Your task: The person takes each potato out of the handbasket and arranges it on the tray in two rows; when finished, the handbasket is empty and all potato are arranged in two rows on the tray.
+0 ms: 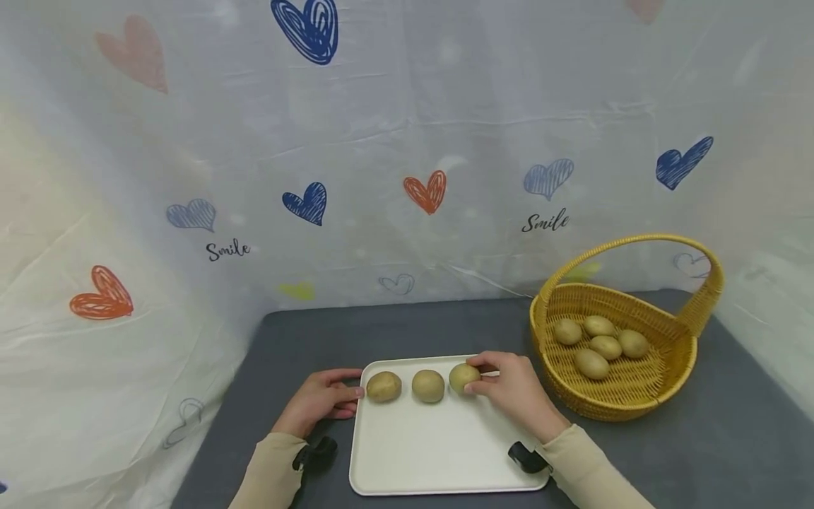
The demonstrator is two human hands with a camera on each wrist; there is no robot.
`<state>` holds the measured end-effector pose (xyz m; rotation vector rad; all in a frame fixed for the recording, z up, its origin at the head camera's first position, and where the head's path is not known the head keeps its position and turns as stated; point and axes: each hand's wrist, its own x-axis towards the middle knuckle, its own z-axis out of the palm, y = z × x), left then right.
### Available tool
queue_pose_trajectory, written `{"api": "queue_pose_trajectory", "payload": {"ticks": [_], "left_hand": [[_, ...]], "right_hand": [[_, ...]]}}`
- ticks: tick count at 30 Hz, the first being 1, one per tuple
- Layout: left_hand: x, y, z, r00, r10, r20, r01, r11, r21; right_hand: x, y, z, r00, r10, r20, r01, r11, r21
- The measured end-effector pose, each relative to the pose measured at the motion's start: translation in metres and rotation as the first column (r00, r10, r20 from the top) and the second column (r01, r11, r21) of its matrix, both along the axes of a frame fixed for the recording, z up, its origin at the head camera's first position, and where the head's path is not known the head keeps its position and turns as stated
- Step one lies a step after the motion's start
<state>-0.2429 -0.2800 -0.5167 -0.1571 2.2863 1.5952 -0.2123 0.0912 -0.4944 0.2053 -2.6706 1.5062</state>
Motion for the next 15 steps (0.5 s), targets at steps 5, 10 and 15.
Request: {"api": "queue_pose_trajectory", "payload": {"ticks": [5, 10, 15], "left_hand": [[-0.0020, 0.0040, 0.0017, 1.000, -0.004, 0.006, 0.004, 1.000, -0.004], [-0.0034, 0.0047, 0.0011, 1.000, 0.003, 0.018, -0.003, 1.000, -0.012], [-0.0042, 0.0027, -0.0015, 0.999, 0.020, 0.029, -0.019, 1.000, -0.018]], "right_hand": [[-0.0020, 0.0027, -0.0054, 1.000, -0.012, 0.011, 0.012, 1.000, -0.001], [-0.0056, 0.0033, -0.0096, 1.000, -0.010, 0.008, 0.010, 1.000, 0.002], [-0.0094, 0.0040, -0.0110, 0.999, 0.025, 0.020, -0.025, 1.000, 0.006]]}}
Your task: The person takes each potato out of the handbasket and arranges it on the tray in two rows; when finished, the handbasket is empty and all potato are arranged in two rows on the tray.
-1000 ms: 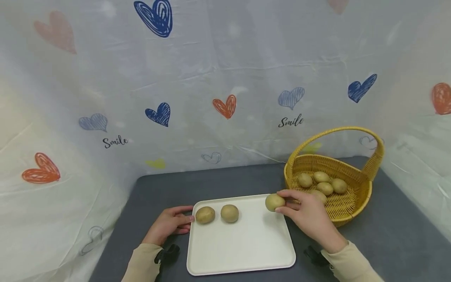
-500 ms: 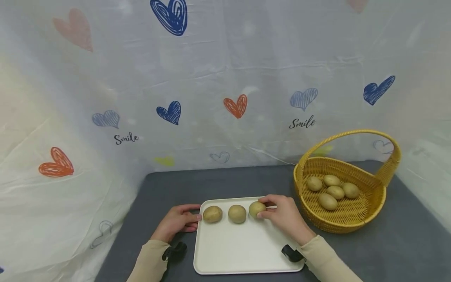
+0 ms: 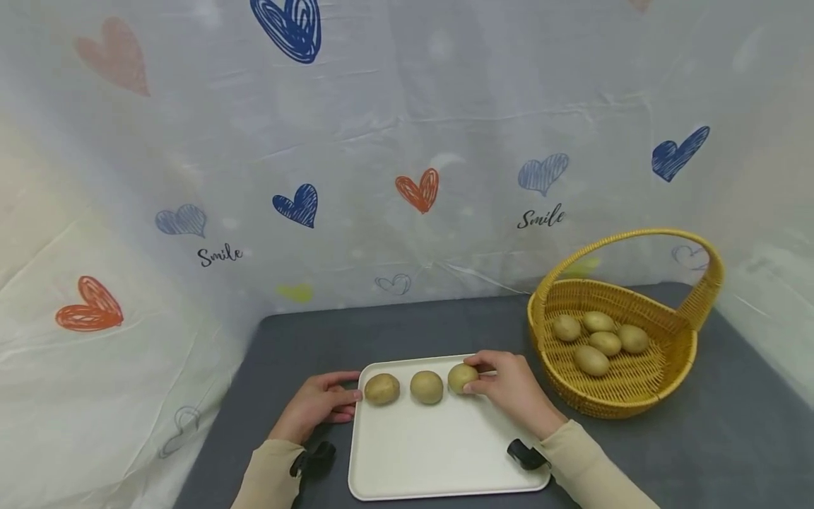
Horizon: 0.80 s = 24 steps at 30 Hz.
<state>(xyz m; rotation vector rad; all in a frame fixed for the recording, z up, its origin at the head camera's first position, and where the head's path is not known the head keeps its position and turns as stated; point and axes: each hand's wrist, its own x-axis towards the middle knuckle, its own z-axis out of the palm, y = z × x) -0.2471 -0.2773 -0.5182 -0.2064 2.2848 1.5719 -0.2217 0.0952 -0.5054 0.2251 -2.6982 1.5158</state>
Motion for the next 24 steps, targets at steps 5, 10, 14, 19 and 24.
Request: {"api": "queue_pose_trajectory", "payload": {"ticks": [5, 10, 14, 19, 24], "left_hand": [[0.0007, -0.0015, -0.0018, 1.000, 0.005, 0.002, -0.005, 1.000, -0.004], [0.0003, -0.0008, 0.0001, 1.000, 0.005, -0.006, -0.005, 1.000, 0.000], [0.0012, 0.0001, 0.0019, 1.000, 0.006, -0.004, -0.006, 1.000, -0.003], [0.0018, 0.0012, 0.0029, 1.000, 0.004, 0.003, -0.004, 1.000, -0.003], [0.0013, 0.0010, 0.0026, 1.000, 0.004, 0.001, -0.004, 1.000, 0.001]], "right_hand": [[0.0014, 0.0053, 0.0031, 1.000, 0.012, 0.014, -0.013, 0.999, 0.052], [0.0030, 0.0064, 0.0035, 1.000, 0.017, 0.000, -0.017, 0.997, 0.073], [0.0035, 0.0033, 0.0019, 0.999, 0.038, -0.003, -0.038, 0.997, 0.067], [0.0043, 0.0028, 0.0020, 0.999, 0.030, 0.014, -0.031, 0.997, 0.067], [0.0047, 0.0058, 0.0029, 0.998, 0.041, 0.045, -0.044, 0.997, 0.069]]}}
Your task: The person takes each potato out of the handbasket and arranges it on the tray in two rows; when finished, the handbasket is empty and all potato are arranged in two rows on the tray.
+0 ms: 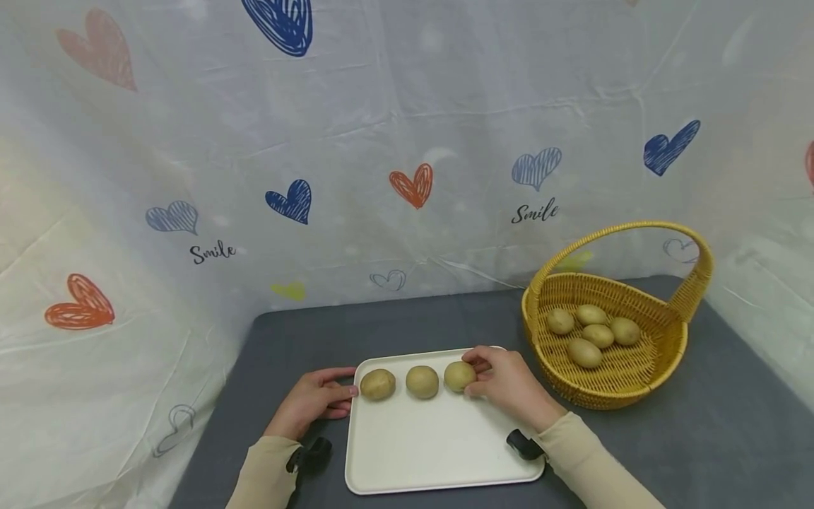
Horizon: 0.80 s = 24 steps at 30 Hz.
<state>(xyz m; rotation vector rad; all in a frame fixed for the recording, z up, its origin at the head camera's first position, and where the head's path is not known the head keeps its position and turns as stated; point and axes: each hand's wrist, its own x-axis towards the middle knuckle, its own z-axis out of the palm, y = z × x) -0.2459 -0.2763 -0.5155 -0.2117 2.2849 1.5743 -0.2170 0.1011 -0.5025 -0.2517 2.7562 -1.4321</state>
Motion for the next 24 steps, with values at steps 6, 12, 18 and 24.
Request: {"api": "queue_pose_trajectory", "payload": {"ticks": [6, 12, 18, 24], "left_hand": [[-0.0003, 0.0005, 0.0004, 1.000, 0.001, 0.003, -0.001, 1.000, 0.010], [-0.0005, 0.0014, 0.0026, 1.000, -0.010, 0.003, 0.010, 1.000, 0.014], [-0.0006, 0.0009, 0.0026, 1.000, -0.006, 0.001, 0.006, 1.000, 0.007], [0.0001, 0.0004, 0.0010, 1.000, 0.003, 0.003, -0.003, 1.000, 0.001]], "right_hand": [[-0.0011, 0.0043, 0.0001, 1.000, 0.027, 0.010, -0.027, 0.999, 0.020], [-0.0016, 0.0084, 0.0029, 0.999, 0.044, 0.009, -0.044, 0.998, 0.040], [-0.0020, 0.0083, 0.0042, 0.998, 0.062, -0.003, -0.062, 0.997, 0.039], [-0.0019, 0.0063, 0.0032, 0.998, 0.056, -0.014, -0.055, 0.998, 0.036]]}}
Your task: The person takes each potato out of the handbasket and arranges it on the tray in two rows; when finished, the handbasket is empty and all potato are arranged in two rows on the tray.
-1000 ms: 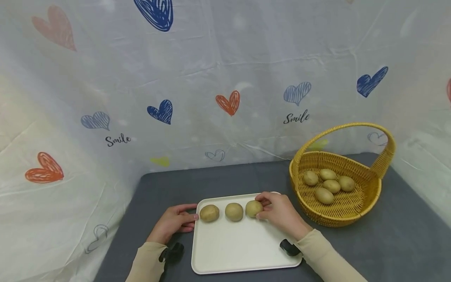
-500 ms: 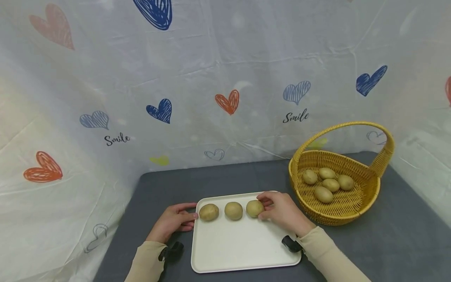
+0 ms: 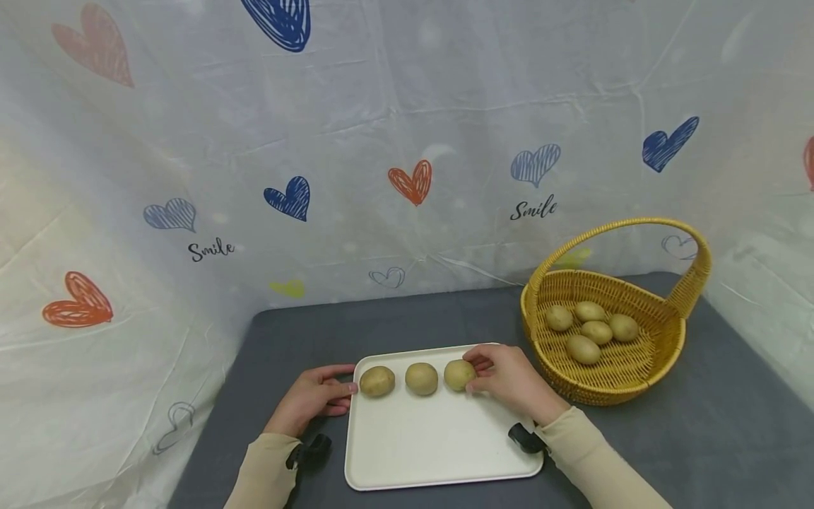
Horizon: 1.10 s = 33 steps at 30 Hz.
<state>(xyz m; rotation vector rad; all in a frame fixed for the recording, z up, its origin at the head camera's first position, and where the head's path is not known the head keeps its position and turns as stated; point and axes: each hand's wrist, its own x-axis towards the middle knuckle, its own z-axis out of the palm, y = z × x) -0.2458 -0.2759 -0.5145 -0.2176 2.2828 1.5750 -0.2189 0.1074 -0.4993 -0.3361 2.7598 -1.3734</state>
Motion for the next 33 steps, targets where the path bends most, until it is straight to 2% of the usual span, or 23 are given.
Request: {"api": "queue_pose_trajectory", "payload": {"ticks": [6, 20, 33], "left_hand": [[0.0004, -0.0006, 0.0007, 1.000, 0.007, 0.002, -0.007, 1.000, -0.006], [0.0000, -0.0019, 0.0009, 1.000, -0.021, 0.004, 0.021, 1.000, 0.013], [-0.0031, -0.0014, -0.0023, 1.000, -0.008, 0.015, 0.008, 1.000, 0.011]], "right_hand": [[-0.0010, -0.0011, -0.0001, 1.000, -0.025, 0.002, 0.025, 1.000, 0.004], [0.0008, 0.0005, 0.0010, 1.000, -0.008, 0.021, 0.009, 1.000, -0.017], [0.0020, 0.0019, 0.0051, 1.000, -0.002, -0.002, 0.002, 1.000, 0.016]]}}
